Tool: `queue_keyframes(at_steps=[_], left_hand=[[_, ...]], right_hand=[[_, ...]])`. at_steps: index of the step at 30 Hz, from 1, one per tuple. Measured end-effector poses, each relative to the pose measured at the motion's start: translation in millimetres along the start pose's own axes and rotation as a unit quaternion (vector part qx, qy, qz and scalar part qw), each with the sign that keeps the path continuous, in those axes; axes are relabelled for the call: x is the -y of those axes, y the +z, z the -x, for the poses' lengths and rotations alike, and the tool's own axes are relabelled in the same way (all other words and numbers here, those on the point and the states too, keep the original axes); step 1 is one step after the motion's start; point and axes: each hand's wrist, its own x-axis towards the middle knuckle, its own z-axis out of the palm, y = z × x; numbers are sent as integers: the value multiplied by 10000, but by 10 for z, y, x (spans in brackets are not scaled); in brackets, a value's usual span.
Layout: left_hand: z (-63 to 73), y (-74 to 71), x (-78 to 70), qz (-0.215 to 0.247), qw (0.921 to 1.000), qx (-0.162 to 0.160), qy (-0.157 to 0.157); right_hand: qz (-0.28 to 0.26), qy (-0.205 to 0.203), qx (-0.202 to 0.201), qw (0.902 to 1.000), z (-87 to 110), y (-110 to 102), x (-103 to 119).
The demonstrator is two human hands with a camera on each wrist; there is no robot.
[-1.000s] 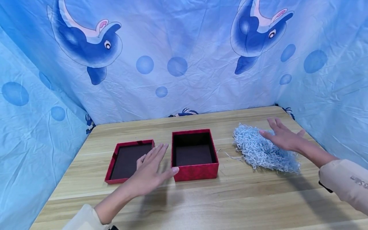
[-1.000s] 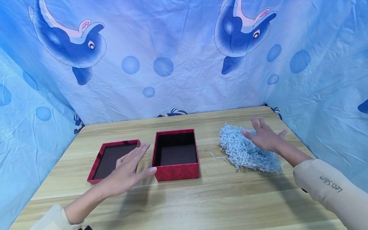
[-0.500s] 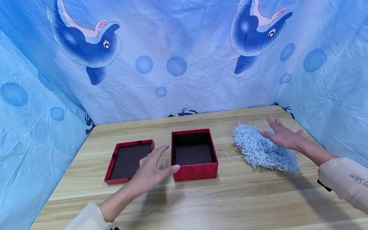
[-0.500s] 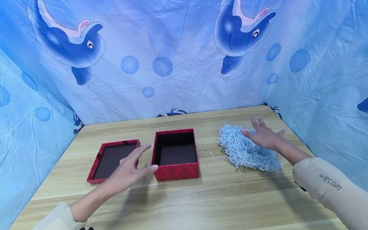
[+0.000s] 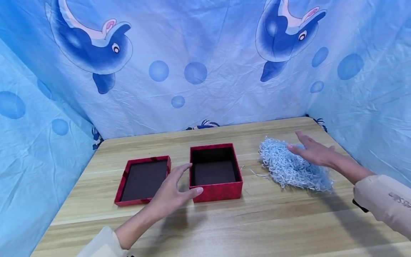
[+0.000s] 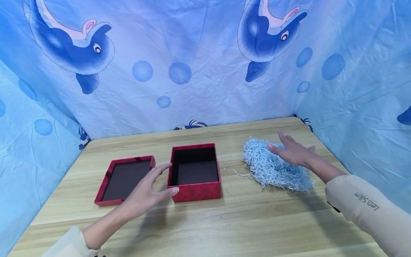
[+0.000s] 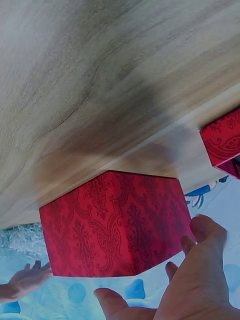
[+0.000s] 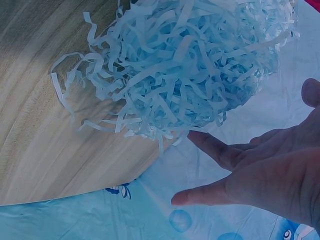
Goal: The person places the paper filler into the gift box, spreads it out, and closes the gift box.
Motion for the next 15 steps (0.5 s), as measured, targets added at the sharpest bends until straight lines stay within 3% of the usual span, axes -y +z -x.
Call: queue_keyframes(at_steps=[15], left_hand=[[-60, 64, 6, 742, 9970, -67, -212]], right_hand=[[-262, -396, 19, 9989, -42, 23, -18]])
